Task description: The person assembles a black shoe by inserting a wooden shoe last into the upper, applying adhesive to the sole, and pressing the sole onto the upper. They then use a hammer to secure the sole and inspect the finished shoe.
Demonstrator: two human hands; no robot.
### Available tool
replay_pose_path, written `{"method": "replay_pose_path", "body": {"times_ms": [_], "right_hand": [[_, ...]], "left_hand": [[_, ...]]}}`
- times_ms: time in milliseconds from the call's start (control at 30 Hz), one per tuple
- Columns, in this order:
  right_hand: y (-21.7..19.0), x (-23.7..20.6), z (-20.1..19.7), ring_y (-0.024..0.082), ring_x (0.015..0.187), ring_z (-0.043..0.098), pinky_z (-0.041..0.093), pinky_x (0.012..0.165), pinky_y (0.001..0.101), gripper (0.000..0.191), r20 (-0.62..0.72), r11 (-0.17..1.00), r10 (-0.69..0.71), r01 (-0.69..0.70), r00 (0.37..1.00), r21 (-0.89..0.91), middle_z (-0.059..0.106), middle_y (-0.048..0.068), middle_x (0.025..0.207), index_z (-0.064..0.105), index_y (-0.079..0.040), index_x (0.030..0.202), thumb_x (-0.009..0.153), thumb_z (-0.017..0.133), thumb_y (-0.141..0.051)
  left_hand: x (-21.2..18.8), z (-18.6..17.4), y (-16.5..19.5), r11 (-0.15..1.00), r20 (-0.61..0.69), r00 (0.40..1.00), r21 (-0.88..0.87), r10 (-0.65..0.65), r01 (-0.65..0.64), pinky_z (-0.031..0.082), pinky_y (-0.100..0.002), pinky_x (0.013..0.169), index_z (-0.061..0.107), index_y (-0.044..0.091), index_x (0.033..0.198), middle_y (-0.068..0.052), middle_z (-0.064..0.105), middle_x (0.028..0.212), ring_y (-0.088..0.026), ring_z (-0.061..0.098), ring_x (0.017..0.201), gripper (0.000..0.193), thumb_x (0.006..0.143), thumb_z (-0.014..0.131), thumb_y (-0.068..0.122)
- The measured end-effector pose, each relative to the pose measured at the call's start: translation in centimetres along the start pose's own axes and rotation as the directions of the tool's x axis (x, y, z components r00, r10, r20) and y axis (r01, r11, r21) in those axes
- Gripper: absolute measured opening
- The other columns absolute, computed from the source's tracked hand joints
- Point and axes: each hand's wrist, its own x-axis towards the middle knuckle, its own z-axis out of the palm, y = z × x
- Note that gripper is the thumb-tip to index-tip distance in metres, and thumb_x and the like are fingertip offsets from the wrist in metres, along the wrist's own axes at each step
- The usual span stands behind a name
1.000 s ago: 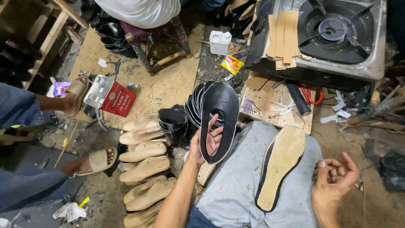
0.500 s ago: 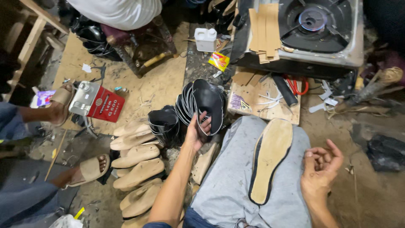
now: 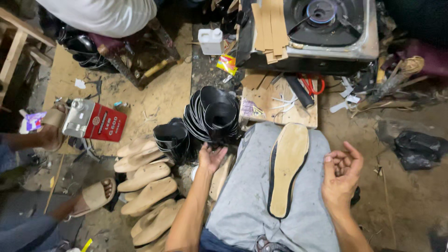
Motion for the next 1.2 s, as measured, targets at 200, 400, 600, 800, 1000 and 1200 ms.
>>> {"method": "replay_pose_path", "body": {"times_ms": [200, 400, 600, 800, 1000, 1200], "right_hand": [[0.3, -0.3, -0.2, 0.007, 0.088, 0.053, 0.043, 0.073, 0.0195, 0.053, -0.009, 0.999, -0.001, 0.000, 1.000, -0.032, 0.060, 0.005, 0.108, 0.036, -0.002, 0.152, 0.104, 0.059, 0.000], [-0.9, -1.2, -0.5, 0.009, 0.082, 0.057, 0.049, 0.072, 0.0226, 0.051, 0.003, 0.998, 0.033, -0.033, 0.999, 0.046, 0.061, 0.007, 0.107, 0.037, -0.001, 0.150, 0.105, 0.059, -0.001], [-5.5, -1.6, -3.5, 0.015, 0.080, 0.061, 0.053, 0.070, 0.0287, 0.047, -0.007, 0.950, 0.108, -0.101, 0.994, 0.297, 0.064, 0.011, 0.103, 0.042, 0.000, 0.147, 0.104, 0.059, -0.003], [-12.7, -3.8, -4.9, 0.019, 0.106, 0.064, 0.057, 0.090, 0.0330, 0.062, 0.206, 0.958, -0.118, 0.057, 0.971, 0.280, 0.066, 0.017, 0.122, 0.030, -0.004, 0.157, 0.102, 0.057, -0.014], [-11.9, -7.6, -1.7, 0.026, 0.129, 0.053, 0.042, 0.111, 0.0384, 0.095, 0.233, 0.984, -0.151, 0.123, 0.961, 0.130, 0.049, 0.020, 0.137, 0.015, -0.003, 0.159, 0.084, 0.072, 0.002], [-12.6, -6.8, -3.5, 0.024, 0.124, 0.059, 0.047, 0.111, 0.0379, 0.076, 0.221, 0.979, -0.088, 0.043, 0.971, 0.199, 0.059, 0.017, 0.131, 0.029, 0.000, 0.155, 0.089, 0.065, 0.011]], "left_hand": [[-6.8, 3.8, -4.3, -0.121, 0.717, 0.446, 0.589, 0.536, -0.799, 0.039, -0.047, 0.114, 0.055, 0.003, 0.141, -0.020, 0.060, 0.140, -0.035, 0.051, 0.133, 0.051, 0.101, 0.052, 0.035], [-14.8, 11.7, -8.7, -0.276, 0.910, 0.407, 0.412, 0.075, -0.869, 0.038, -0.046, 0.109, 0.060, -0.001, 0.127, -0.022, 0.065, 0.126, -0.035, 0.055, 0.125, 0.053, 0.092, 0.071, 0.036], [-21.0, 12.3, -9.7, 0.308, 0.897, 0.442, 0.423, -0.008, -0.852, 0.052, -0.034, 0.098, 0.057, 0.000, 0.137, -0.015, 0.070, 0.117, -0.019, 0.065, 0.110, 0.037, 0.104, 0.061, 0.017], [-22.9, 13.8, -10.2, 0.376, 0.879, 0.475, 0.432, 0.027, -0.820, 0.055, -0.031, 0.093, 0.054, 0.002, 0.144, -0.010, 0.073, 0.116, -0.017, 0.069, 0.103, 0.037, 0.109, 0.049, 0.013], [-22.2, 11.7, -11.8, 0.412, 0.882, 0.449, 0.466, -0.143, -0.783, 0.047, -0.032, 0.110, 0.056, 0.001, 0.143, -0.008, 0.065, 0.134, -0.016, 0.059, 0.126, 0.051, 0.096, 0.069, 0.017], [-24.6, 12.3, -11.8, 0.297, 0.837, 0.542, 0.538, -0.077, -0.789, 0.054, -0.033, 0.101, 0.064, 0.004, 0.134, -0.008, 0.073, 0.120, -0.017, 0.068, 0.113, 0.045, 0.093, 0.073, 0.019]]}}
